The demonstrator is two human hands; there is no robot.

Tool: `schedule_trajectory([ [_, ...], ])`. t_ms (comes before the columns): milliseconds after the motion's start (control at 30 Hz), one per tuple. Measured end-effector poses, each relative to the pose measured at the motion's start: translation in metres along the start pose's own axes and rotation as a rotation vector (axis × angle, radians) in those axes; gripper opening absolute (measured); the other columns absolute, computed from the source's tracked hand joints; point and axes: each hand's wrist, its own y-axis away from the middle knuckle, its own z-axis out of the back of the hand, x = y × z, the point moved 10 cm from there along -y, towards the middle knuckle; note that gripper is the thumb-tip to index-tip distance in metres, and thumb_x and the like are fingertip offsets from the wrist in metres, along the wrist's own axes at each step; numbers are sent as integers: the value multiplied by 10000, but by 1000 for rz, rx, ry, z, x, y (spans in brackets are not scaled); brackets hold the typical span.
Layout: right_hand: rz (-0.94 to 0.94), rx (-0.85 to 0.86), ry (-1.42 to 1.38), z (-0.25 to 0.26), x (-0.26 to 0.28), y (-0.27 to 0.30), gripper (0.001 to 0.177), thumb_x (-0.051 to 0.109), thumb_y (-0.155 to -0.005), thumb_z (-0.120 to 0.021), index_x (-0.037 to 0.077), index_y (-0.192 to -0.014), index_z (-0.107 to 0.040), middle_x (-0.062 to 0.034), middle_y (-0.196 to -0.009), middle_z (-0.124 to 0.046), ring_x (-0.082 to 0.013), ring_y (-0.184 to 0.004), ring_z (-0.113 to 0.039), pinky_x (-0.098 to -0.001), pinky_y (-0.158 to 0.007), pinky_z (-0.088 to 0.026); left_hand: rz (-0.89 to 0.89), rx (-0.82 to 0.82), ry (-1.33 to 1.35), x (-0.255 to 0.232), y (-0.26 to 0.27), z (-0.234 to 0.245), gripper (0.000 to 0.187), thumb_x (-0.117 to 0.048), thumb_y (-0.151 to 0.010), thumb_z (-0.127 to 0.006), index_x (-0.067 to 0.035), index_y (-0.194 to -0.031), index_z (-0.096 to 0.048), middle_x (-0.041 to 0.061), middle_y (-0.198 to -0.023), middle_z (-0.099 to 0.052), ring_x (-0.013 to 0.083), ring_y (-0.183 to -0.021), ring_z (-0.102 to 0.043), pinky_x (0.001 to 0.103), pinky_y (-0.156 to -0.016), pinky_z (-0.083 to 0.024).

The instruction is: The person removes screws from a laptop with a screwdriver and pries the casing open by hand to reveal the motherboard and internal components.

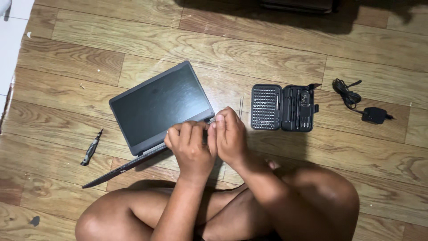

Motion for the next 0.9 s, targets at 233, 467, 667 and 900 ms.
schedule_trajectory([
  [233, -28, 23, -17, -1, -15, 7, 145, 116, -1093, -472, 29, -1052, -579, -163, -924, -670, -333, -845, -673, -393, -754, -519, -8, 42, 46, -1, 1, -3, 116, -139, -904, -719, -73, -984, -667, 91, -1001, -625, 313, -976, -553, 466, -911, -405],
  [467, -64, 272, -39, 6, -5, 1, 188, 81, -1050, -507, 30, -1164, -647, -138, -1015, -696, -280, -918, -713, -357, -799, -552, -31, 95, 41, 0, -5, 3, 189, -132, -854, -770, -62, -996, -666, 95, -1006, -625, 326, -971, -551, 452, -880, -419],
  [667, 48, 296, -97, 13, 7, -15, 183, 58, -1017, -593, 10, -1149, -711, -124, -1031, -698, -280, -928, -707, -360, -813, -554, -56, 105, 15, 0, -5, 6, 138, -126, -892, -766, -69, -972, -670, 82, -992, -636, 314, -952, -546, 444, -867, -418],
  [900, 79, 333, -30, 23, 14, -18, 125, 62, -967, -669, 29, -1079, -713, -130, -997, -745, -299, -910, -749, -360, -777, -576, -23, 97, 26, 3, -6, 8, 110, -94, -907, -757, -47, -956, -671, 95, -955, -621, 328, -925, -524, 438, -855, -430],
])
